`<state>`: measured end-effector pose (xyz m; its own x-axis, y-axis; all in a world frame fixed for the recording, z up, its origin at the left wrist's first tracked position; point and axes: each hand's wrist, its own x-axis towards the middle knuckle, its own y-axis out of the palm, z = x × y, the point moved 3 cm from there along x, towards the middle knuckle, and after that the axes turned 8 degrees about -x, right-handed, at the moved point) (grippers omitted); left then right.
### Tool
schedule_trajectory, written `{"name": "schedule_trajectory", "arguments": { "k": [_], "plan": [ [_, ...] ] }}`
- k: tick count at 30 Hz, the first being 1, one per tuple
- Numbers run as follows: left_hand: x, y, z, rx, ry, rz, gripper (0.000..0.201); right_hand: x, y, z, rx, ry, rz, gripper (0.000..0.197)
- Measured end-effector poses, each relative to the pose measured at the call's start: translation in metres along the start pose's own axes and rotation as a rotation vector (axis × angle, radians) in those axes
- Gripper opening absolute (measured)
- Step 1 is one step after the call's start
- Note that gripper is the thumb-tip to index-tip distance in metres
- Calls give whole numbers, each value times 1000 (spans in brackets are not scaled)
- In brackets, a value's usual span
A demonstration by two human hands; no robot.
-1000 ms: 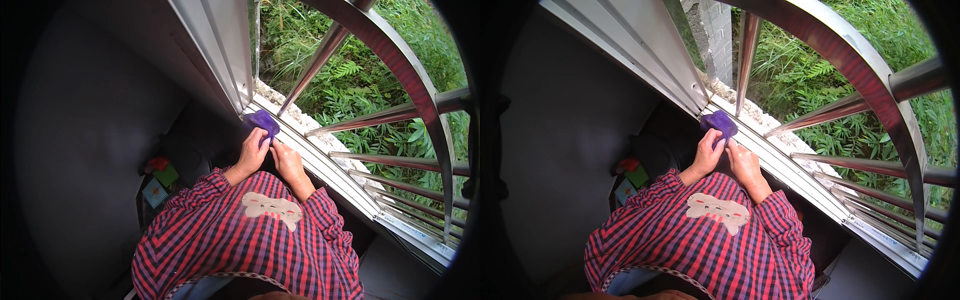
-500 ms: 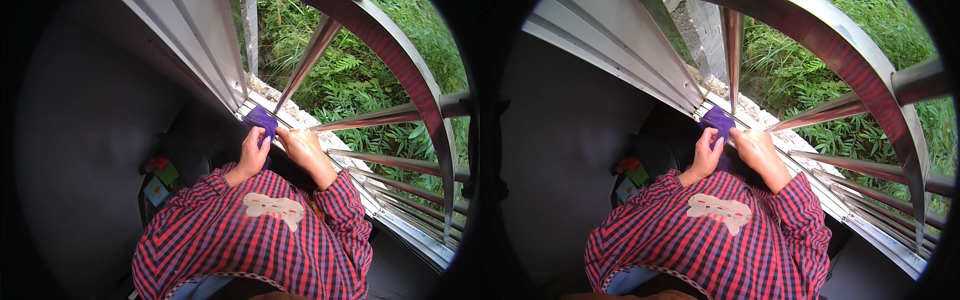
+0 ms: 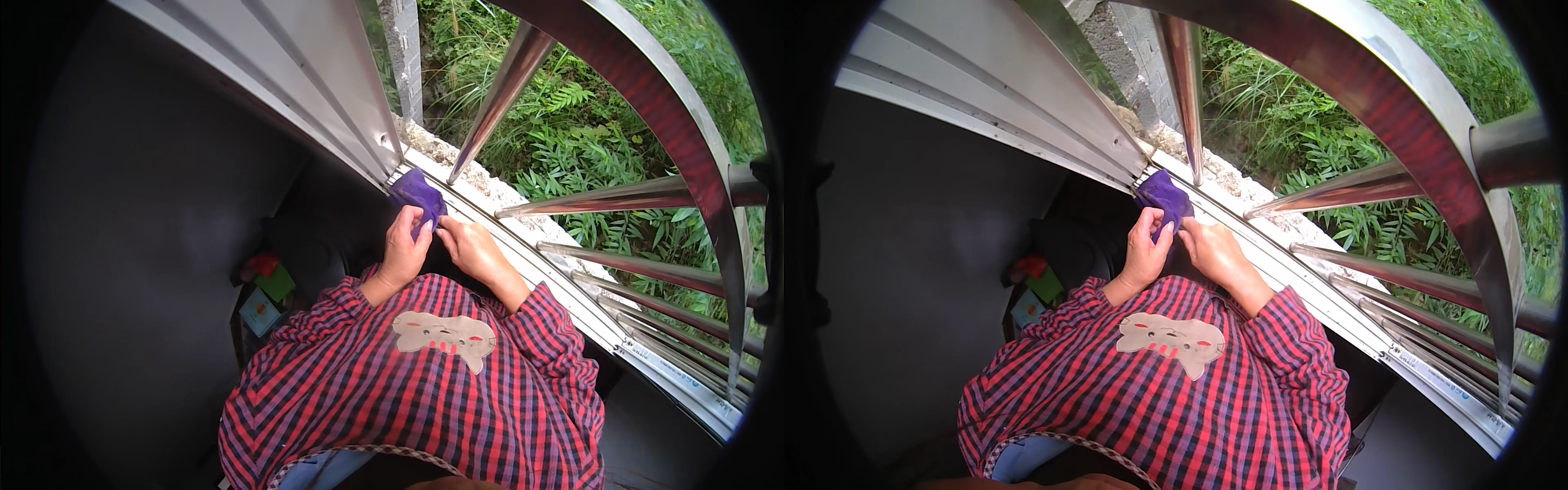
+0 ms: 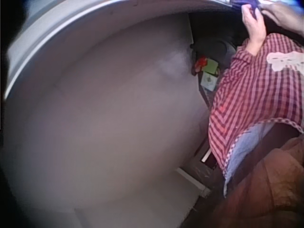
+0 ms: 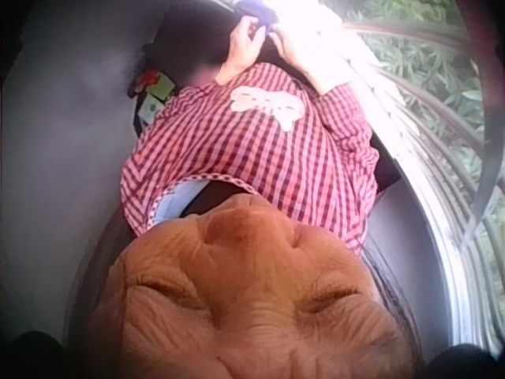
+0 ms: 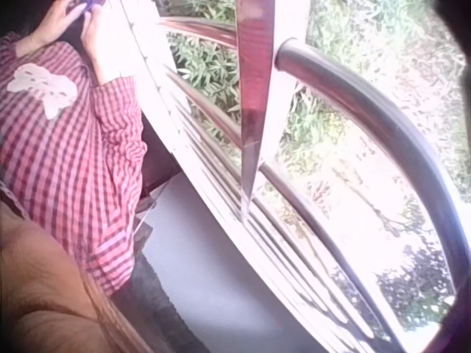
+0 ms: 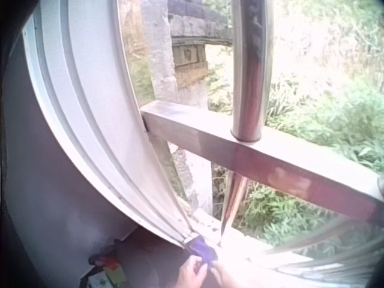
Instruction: The person wipes a curved window frame with a purple cloth, then uses a screwdriver to scrape along the frame while continuing to wipe. They rinse the cloth in a bucket of water and resume wiping the frame.
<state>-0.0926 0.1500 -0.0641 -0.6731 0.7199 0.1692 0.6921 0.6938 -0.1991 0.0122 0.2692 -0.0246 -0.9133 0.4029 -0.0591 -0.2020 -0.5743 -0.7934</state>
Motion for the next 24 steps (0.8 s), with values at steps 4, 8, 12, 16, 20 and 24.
{"name": "schedule_trajectory", "arguments": {
  "k": [4,8,12,16,20,24],
  "plan": [
    [-1,0,3,-36,33,-3,16,-5,10,-4,58,-33,-104,13],
    [0,-1,7,16,-3,-17,18,-4,15,-12,67,-49,-123,17],
    [-2,-1,6,8,19,-57,16,-6,18,-11,22,-45,-205,19],
    [-4,-1,6,18,14,-67,15,-3,15,-11,-3,-33,-164,19],
    [-1,-3,3,-4,-5,-66,17,7,-1,-11,-11,-87,-121,19],
    [8,-1,-13,-5,7,-68,15,6,-13,-4,-21,-86,-159,21]
  ]
}}
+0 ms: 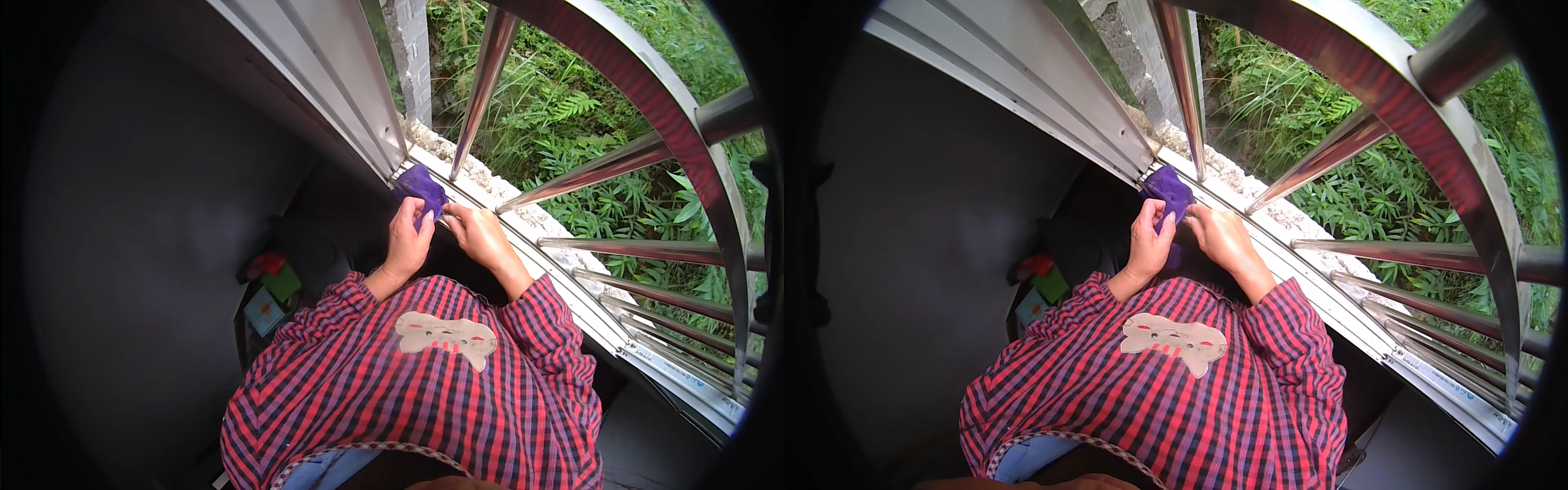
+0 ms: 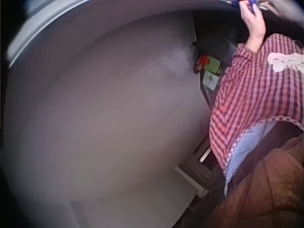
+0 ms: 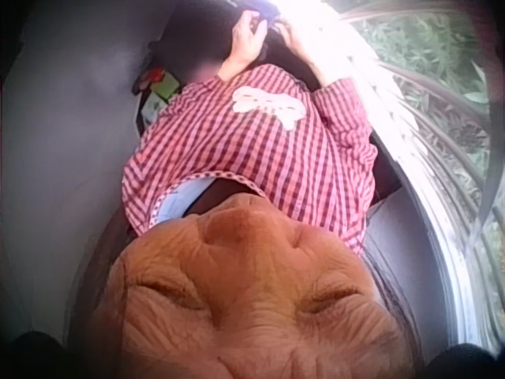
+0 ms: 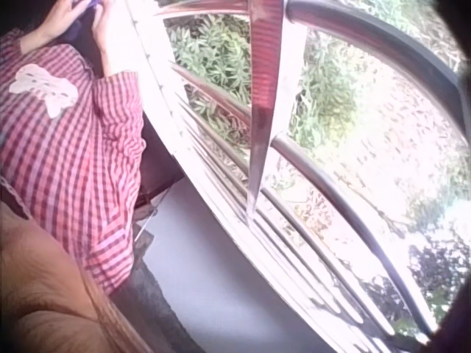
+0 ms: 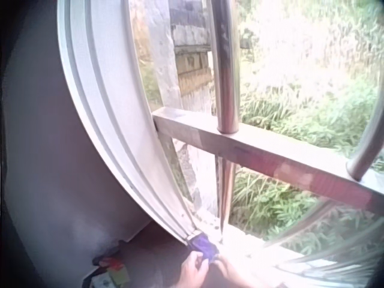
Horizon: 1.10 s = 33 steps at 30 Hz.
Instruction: The person wipes a curved window frame with a purple cloth, then uses a screwdriver to scrape along the frame while continuing to wipe. They rinse the cloth in a bucket of water and resume wiping the frame.
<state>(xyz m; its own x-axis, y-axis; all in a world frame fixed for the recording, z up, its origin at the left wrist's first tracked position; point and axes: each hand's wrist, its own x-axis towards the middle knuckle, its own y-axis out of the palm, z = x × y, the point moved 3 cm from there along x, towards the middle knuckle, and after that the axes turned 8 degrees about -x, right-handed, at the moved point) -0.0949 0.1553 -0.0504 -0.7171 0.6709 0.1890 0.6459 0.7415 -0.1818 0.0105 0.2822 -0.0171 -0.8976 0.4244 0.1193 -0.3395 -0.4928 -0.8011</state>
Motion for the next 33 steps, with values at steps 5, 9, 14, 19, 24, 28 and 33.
{"name": "schedule_trajectory", "arguments": {
  "k": [5,9,14,19,24,28,33],
  "plan": [
    [6,13,-36,-12,256,75,14,-42,26,22,601,533,-102,30],
    [-2,7,-44,-95,157,85,12,-70,29,19,780,643,-53,28],
    [-28,-11,-47,-395,-43,288,11,-102,-27,9,392,500,120,25],
    [-44,-43,-53,-810,-277,267,15,-146,-90,12,176,347,385,27],
    [-47,-64,-62,-975,-239,166,18,-196,-112,-16,575,521,431,28],
    [-31,-58,-71,-1093,-334,136,18,-241,-114,-32,950,680,262,28],
    [-5,-78,-63,-1018,-105,-95,18,-286,-124,-39,873,724,107,26]
  ]
}}
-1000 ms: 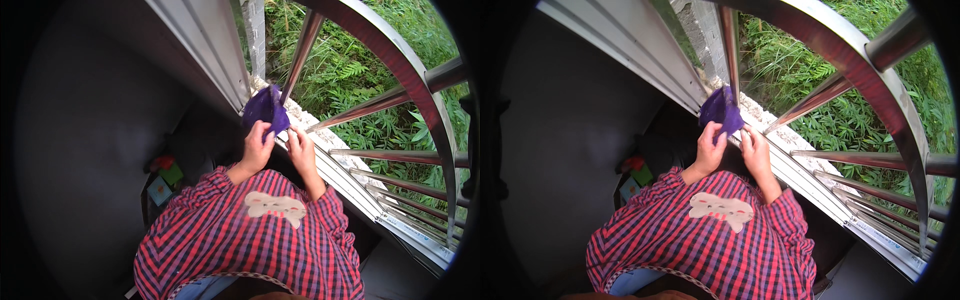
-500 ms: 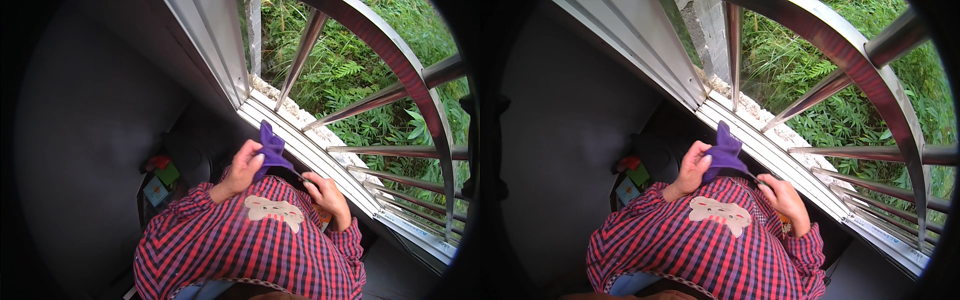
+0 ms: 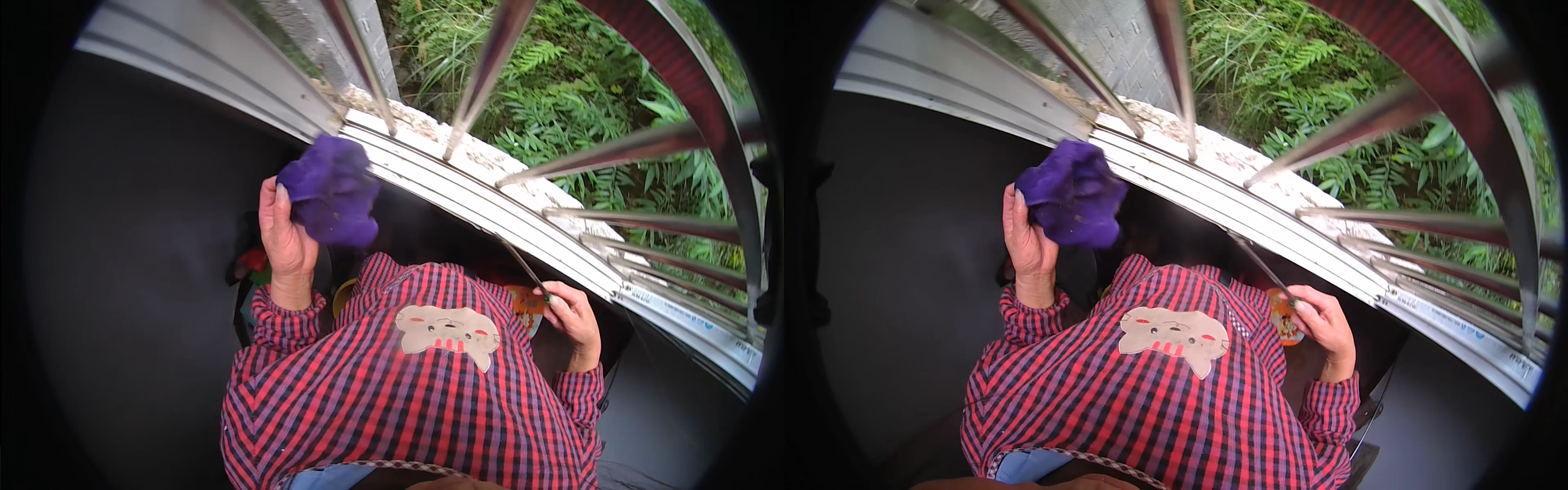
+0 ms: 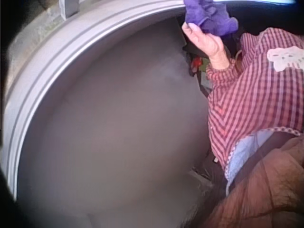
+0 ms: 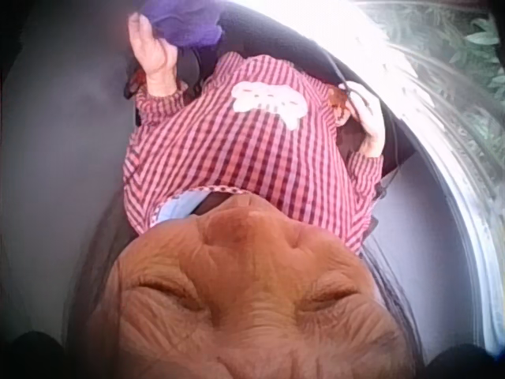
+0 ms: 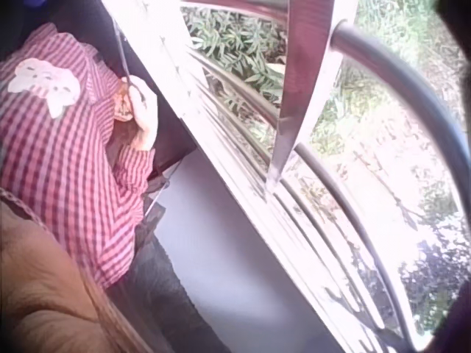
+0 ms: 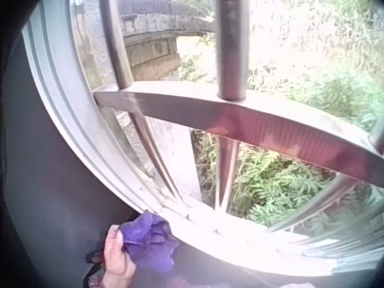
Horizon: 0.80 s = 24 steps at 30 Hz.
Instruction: The person wipes a curved window frame with a purple cloth, then uses a screwdriver to scrape along the frame while continuing to wipe. They rinse the cloth in a bucket of water and resume wiping the frame.
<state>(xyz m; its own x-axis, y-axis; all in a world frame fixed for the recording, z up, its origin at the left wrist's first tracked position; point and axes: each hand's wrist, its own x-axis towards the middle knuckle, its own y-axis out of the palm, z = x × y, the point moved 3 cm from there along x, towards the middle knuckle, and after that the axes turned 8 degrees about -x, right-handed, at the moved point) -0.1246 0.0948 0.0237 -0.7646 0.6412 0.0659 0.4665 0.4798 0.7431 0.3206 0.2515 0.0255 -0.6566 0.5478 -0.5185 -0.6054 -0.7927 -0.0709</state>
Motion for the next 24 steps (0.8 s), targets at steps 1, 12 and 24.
{"name": "schedule_trajectory", "arguments": {
  "k": [1,12,24],
  "plan": [
    [8,-8,7,124,4,53,18,4,6,-6,-25,-3,3,25],
    [-52,97,231,1135,288,1099,22,2,-21,-59,-404,-82,-270,24],
    [90,-49,121,1636,550,467,19,-22,-23,-91,-124,-114,-304,22]
  ]
}}
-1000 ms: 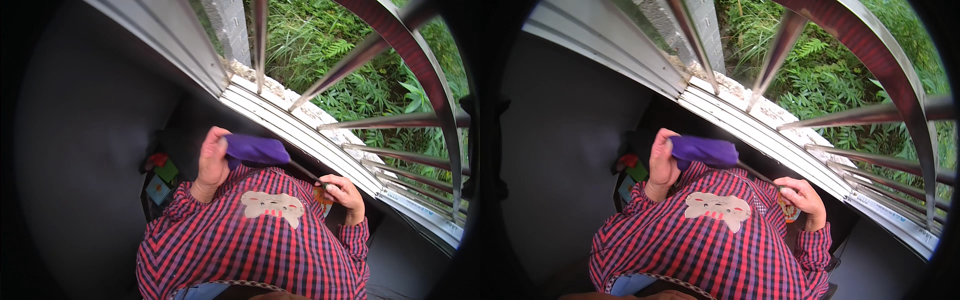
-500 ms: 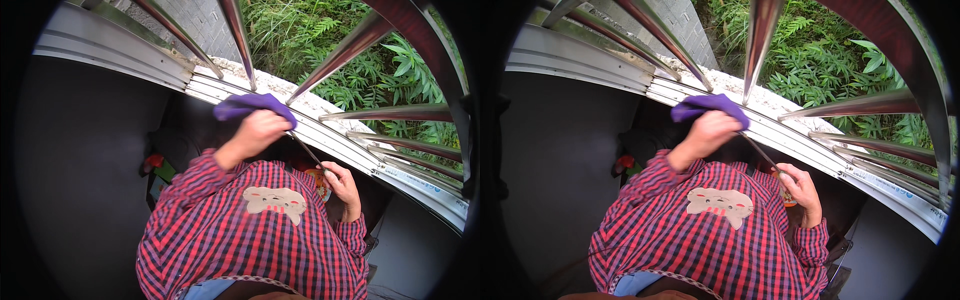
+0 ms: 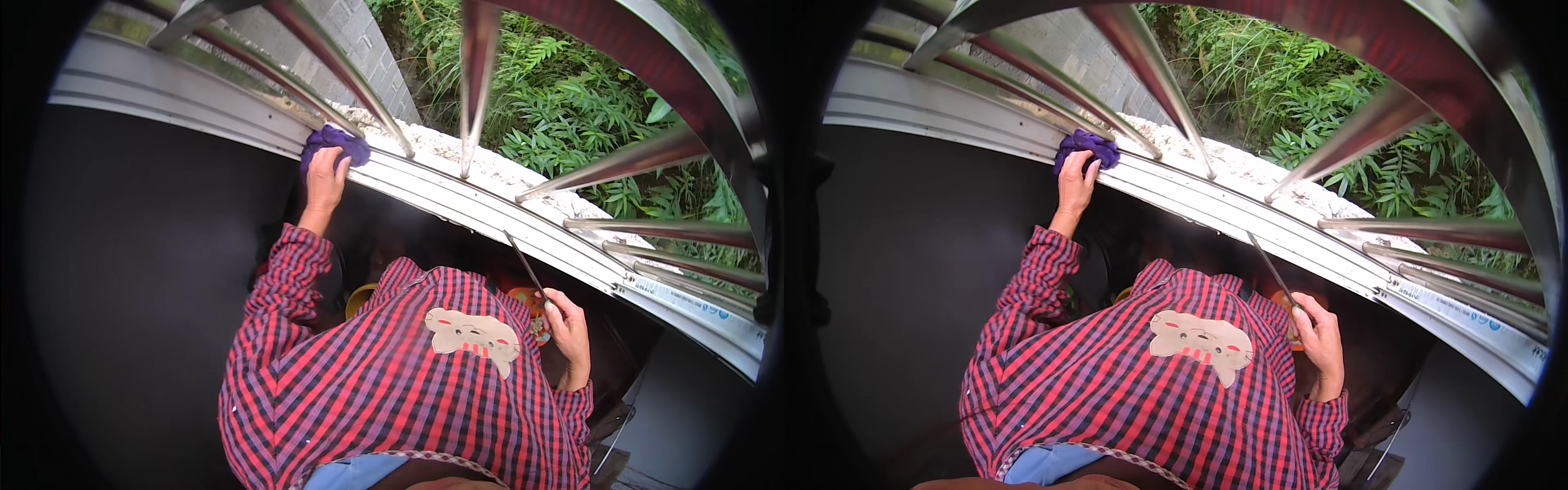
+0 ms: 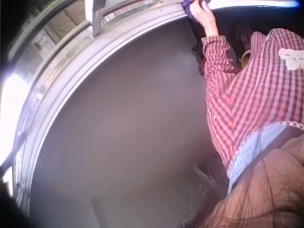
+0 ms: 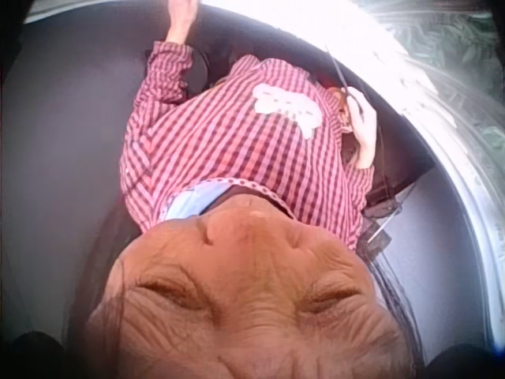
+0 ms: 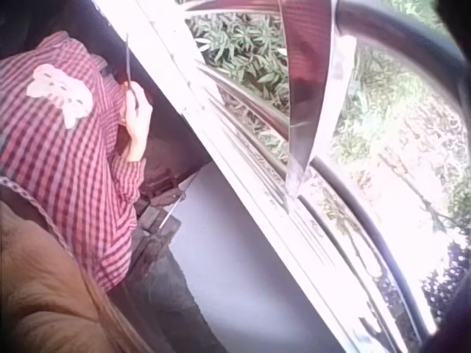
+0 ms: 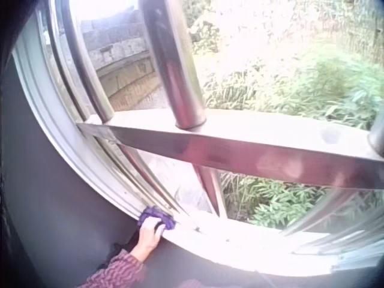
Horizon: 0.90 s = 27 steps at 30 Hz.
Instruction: The person wipes a curved window frame with a purple cloth, then uses a screwdriver to scrape along the frame while continuing to wipe. They rinse the cloth in a bucket of water and resume wiping the frame.
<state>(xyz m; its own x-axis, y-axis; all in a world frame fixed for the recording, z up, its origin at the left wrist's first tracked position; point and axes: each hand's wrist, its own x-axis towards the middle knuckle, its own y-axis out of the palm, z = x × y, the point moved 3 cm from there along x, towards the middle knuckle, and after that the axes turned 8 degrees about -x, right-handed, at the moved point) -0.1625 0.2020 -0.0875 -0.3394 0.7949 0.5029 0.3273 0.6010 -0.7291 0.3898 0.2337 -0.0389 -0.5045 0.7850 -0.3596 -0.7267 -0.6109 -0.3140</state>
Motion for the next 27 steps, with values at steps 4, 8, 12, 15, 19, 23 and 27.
{"name": "schedule_trajectory", "arguments": {
  "k": [4,8,12,15,19,23,27],
  "plan": [
    [6,28,-23,-258,-257,98,17,-11,4,-11,51,0,-52,23],
    [3,24,-119,-866,-410,165,6,-20,5,-34,195,19,-106,24],
    [-17,66,-254,-937,-24,428,11,-29,7,-50,275,35,-117,25],
    [-32,115,-306,-463,534,634,47,-37,8,-59,226,47,-131,25],
    [-31,131,-285,-421,579,657,49,-48,11,-72,149,65,-159,26],
    [-28,119,-260,-376,585,638,41,-55,9,-84,202,113,-171,26],
    [-20,95,-210,-177,535,529,31,-51,7,-83,234,78,-169,25]
  ]
}}
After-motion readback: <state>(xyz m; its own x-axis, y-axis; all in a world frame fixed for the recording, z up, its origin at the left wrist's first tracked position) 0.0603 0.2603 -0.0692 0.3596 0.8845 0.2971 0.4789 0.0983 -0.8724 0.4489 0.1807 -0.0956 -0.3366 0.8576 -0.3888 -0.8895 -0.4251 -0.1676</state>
